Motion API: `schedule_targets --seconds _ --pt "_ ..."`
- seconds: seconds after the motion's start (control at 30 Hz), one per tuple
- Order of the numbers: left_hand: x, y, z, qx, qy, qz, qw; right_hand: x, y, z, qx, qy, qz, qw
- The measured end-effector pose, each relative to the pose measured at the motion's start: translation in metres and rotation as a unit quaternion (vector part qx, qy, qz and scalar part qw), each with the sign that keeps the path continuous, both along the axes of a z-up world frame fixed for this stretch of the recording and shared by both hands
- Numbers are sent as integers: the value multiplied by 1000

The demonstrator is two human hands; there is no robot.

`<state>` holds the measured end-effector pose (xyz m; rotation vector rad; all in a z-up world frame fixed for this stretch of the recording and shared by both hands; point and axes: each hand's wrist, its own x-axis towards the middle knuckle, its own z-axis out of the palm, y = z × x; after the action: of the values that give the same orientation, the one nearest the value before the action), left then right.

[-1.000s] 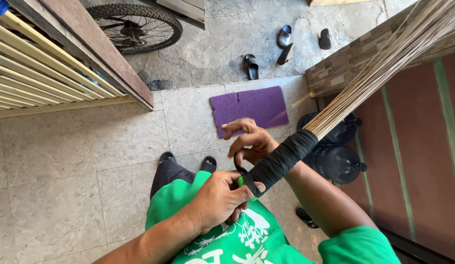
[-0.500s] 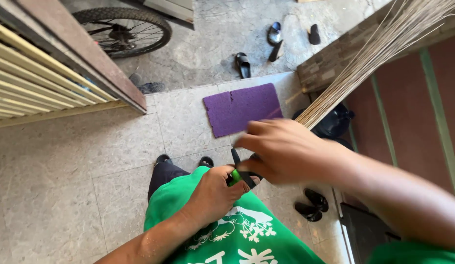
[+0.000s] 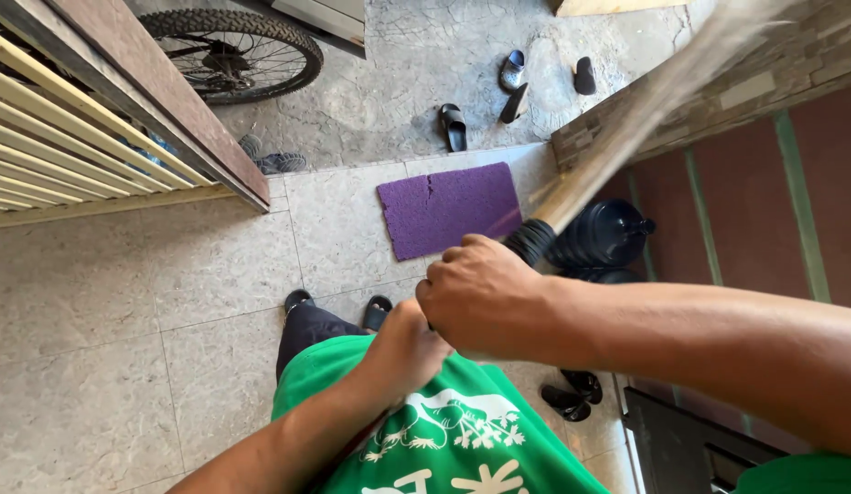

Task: The recorder is wrapping a broom handle with tape and string to reinforce or repair it.

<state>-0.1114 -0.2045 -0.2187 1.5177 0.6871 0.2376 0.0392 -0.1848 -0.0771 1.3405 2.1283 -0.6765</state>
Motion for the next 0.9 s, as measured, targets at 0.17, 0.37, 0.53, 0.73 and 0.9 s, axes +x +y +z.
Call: schedule_targets --seconds 0.17,0.37,0.53,0.73,0.9 --pt "8 21 12 -244 16 59 968 25 -18 -10 108 85 -34 990" --pt "2 23 20 -303 14 48 952 34 -42 -3 107 162 -250 949" --pt "3 27 36 -311 48 44 948 44 -66 -25 165 243 -313 903" --pt "3 21 30 -342 58 63 936 24 -86 -31 216 310 -349 858" --pt "1 12 25 -349 71 72 932 8 -107 -41 253 296 -326 861"
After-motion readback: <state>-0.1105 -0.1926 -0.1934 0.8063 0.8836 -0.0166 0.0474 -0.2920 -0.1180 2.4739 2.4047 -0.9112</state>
